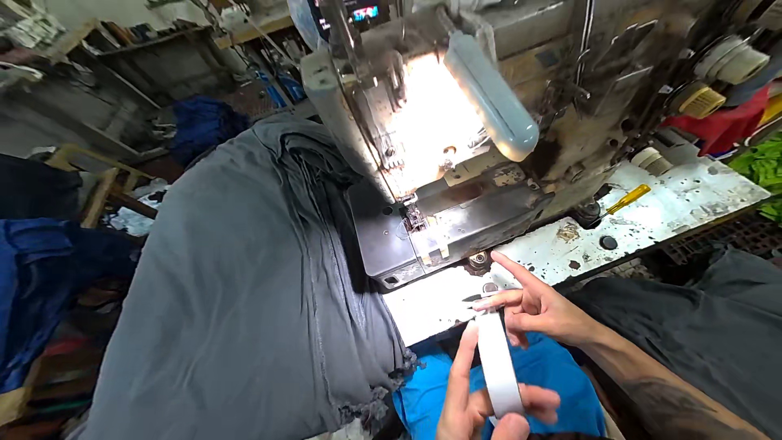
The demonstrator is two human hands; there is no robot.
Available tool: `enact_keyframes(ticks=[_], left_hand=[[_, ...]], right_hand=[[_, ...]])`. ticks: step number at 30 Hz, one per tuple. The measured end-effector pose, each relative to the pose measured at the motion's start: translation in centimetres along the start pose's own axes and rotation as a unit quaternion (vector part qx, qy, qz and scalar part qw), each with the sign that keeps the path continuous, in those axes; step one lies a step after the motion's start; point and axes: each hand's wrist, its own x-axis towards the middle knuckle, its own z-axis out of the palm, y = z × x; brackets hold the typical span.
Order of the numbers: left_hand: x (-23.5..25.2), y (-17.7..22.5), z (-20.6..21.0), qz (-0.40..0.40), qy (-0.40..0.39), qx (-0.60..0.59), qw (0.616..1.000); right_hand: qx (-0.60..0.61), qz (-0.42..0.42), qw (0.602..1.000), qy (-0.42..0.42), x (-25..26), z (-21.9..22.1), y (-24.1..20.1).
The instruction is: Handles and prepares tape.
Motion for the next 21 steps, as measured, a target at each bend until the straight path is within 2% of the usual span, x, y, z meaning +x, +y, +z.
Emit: enact_keyframes(ticks=[3, 6, 12, 17, 19, 21], left_hand=[[-1.8, -2.0, -0.4, -0.018, -0.008, -0.037, 0.999], [-2.5, -3.8, -0.8, -0.041, 0.011, -0.011, 0.999], [0.0, -8.1, -3.4, -0.037, 0.051, 0.001, 0.998], [4.1, -6.0, -4.3, -0.125, 0.124, -0.058, 0.983], [6.0, -3.8, -4.4, -0.183, 0.114, -0.006, 0.976], [7.8, -2.2, -4.6, -0.204, 0.066, 0.046, 0.976]], right_hand=[[0.024, 0.012, 0.999, -0.046, -0.1, -0.7, -1.8], [0.057, 0.013, 0.994, -0.088, -0.6, -0.8, -3.3], [0.094, 0.020, 0.983, -0.156, -2.5, 0.7, -4.1], [-0.001, -0.012, 0.988, -0.152, -4.4, 2.0, -2.8], [-0.076, -0.051, 0.988, -0.121, -4.8, 2.4, -1.6], [-0.131, -0.104, 0.984, -0.063, -4.9, 2.9, -0.1]])
